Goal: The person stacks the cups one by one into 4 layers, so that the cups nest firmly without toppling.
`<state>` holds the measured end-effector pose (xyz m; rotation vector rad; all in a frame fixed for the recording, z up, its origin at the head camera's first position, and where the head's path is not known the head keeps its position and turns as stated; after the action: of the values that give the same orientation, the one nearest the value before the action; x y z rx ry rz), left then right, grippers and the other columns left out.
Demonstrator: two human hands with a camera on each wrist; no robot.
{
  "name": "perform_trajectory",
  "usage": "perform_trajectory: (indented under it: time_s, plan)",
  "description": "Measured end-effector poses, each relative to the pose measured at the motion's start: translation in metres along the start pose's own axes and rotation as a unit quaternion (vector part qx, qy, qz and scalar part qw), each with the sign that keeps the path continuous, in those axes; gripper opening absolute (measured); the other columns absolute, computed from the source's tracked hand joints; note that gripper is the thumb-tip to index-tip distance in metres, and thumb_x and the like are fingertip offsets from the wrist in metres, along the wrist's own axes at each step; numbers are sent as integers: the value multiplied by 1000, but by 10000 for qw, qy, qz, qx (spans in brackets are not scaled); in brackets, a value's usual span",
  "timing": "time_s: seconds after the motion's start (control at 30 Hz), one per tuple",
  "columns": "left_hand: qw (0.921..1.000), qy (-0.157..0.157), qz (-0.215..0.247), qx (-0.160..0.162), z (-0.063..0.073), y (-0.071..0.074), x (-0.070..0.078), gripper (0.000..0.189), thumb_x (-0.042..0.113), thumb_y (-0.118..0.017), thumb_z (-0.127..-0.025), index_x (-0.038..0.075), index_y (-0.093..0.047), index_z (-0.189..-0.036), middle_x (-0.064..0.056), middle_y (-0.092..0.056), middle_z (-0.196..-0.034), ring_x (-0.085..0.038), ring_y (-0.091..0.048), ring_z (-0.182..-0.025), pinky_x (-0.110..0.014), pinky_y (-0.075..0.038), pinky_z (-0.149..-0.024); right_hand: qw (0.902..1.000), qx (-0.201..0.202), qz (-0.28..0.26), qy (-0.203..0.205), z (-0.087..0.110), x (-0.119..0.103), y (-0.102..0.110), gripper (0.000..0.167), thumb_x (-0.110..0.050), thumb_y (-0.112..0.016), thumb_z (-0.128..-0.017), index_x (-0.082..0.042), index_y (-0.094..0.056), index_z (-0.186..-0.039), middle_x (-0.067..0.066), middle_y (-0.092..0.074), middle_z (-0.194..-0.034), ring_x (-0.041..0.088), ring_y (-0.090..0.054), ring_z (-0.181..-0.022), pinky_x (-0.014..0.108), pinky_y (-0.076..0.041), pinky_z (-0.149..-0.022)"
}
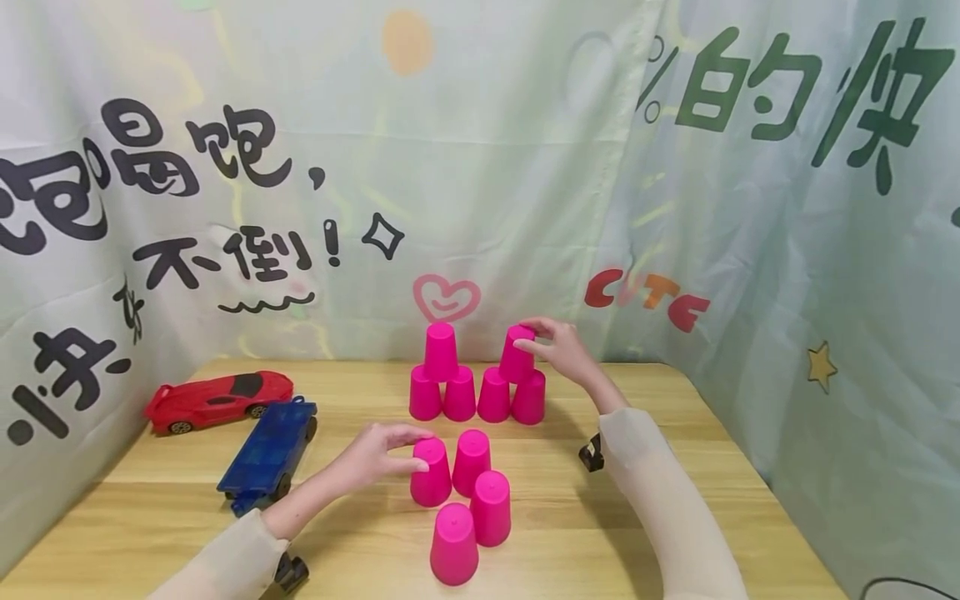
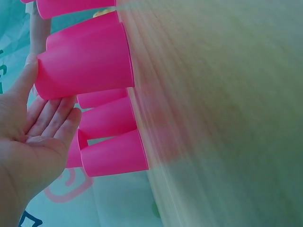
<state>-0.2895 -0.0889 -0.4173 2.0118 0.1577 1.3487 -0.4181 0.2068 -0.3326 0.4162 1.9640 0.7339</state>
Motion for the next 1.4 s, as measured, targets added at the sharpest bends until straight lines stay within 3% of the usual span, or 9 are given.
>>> perform_trajectory:
  time_s: [0.57,0.73,0.83,0.93,1.07,1.27,1.4]
  plan:
    - [10000,-22,-16,-50,-5,-5,4,51,33,-78,-82,7,-66,-125,-9,-71,-121,-28,-66,-117,-45,-53,-100,9998,-55,-84,-152,3,8,8,57,-37,-72,-89,-6,-56,-134,18,-61,-133,38,-57,-126,53,-49,-104]
    - [9999,-30,51,-85,-6,-5,5,52,31,-78,-82,6,-66,-125,-10,-71,-122,-29,-65,-118,-47,-52,-101,9995,206,-228,-11,10,7,13,59,-32,-70,-91,-3,-50,-139,20,-55,-140,41,-49,-134,57,-43,-109]
    - [9999,-26,44,-108,-7,-5,5,51,31,-79,-82,8,-67,-125,-9,-71,-122,-28,-65,-117,-46,-53,-101,9977,584,-240,237,17,4,18,55,-26,-69,-92,-3,-51,-139,19,-55,-140,39,-49,-134,51,-44,-109]
    - [9999,-46,-28,-129,-7,-4,4,50,32,-79,-81,9,-67,-125,-8,-71,-122,-27,-66,-117,-44,-53,-100,9923,1049,-97,658,27,-2,21,51,-18,-72,-89,-5,-55,-136,17,-59,-136,35,-54,-129,28,-48,-108]
    - [9998,-109,-106,-159,-6,-1,4,52,34,-79,-81,8,-66,-125,-7,-71,-121,-27,-66,-117,-46,-54,-99,9836,1328,-49,1222,46,-15,18,52,-5,-75,-84,-5,-58,-133,17,-62,-131,28,-58,-123,4,-40,-100]
    - [9999,-4,-118,-32,-1,5,5,48,33,-81,-80,12,-69,-122,-7,-72,-118,-29,-66,-115,-51,-54,-98,9784,1072,-192,1755,76,-32,5,58,6,-77,-76,1,-58,-131,21,-62,-128,-6,-54,-122,3,-39,-100]
    - [9994,134,-177,268,3,18,10,48,34,-81,-79,14,-69,-121,-7,-72,-120,-30,-66,-116,-51,-54,-97,9711,825,-149,2233,94,-40,-5,61,9,-81,-70,3,-60,-127,22,-64,-124,-10,-52,-123,6,-41,-102]
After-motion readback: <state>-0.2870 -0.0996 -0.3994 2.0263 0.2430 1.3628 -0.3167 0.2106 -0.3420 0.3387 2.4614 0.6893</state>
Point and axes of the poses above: each hand's wrist, its own z-axis away from the middle knuckle, its own y-axis out of the back of the hand, x = y × z, the point moved 4 cm from there along -z, towards the middle knuckle
